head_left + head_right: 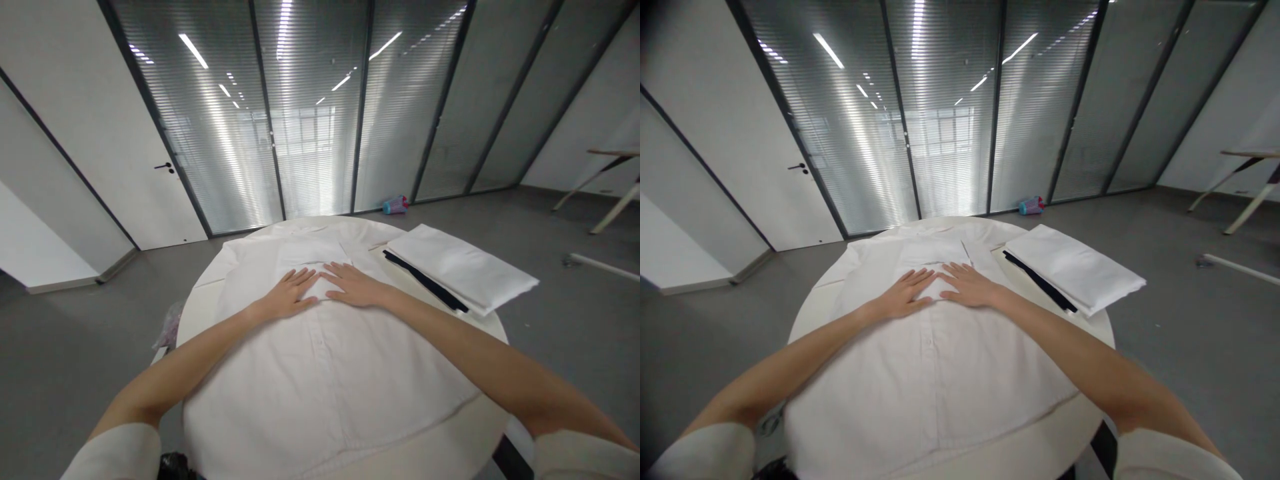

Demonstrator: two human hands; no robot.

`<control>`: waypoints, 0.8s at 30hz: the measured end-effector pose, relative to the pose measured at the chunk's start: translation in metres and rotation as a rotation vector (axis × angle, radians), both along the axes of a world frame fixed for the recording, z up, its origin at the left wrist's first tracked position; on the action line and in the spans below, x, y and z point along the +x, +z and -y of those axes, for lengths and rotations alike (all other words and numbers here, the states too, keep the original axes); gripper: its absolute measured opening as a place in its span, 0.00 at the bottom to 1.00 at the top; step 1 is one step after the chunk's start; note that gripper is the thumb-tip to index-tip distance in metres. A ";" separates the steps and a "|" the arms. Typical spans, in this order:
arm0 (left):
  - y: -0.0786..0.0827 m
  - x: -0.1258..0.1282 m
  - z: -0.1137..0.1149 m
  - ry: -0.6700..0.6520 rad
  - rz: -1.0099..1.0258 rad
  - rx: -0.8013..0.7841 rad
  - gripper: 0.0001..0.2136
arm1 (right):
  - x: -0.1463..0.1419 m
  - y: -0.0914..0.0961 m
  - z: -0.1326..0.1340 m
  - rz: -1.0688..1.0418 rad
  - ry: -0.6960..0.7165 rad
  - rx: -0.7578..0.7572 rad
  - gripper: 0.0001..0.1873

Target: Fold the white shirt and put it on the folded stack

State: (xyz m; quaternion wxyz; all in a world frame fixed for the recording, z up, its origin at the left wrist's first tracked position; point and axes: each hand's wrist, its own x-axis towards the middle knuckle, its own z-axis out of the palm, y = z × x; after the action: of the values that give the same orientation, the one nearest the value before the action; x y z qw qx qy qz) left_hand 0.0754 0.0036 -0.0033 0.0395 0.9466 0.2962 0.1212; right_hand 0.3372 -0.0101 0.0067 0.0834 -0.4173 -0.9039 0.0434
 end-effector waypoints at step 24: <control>-0.008 -0.010 -0.018 0.031 0.094 -0.147 0.32 | 0.005 -0.010 -0.007 -0.047 -0.030 -0.030 0.38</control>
State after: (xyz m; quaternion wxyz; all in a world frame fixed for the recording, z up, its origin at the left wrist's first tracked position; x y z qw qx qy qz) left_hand 0.0657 0.0220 -0.0112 0.1209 0.9297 0.3166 0.1440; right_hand 0.3427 -0.0031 -0.0032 0.0993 -0.4309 -0.8946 0.0654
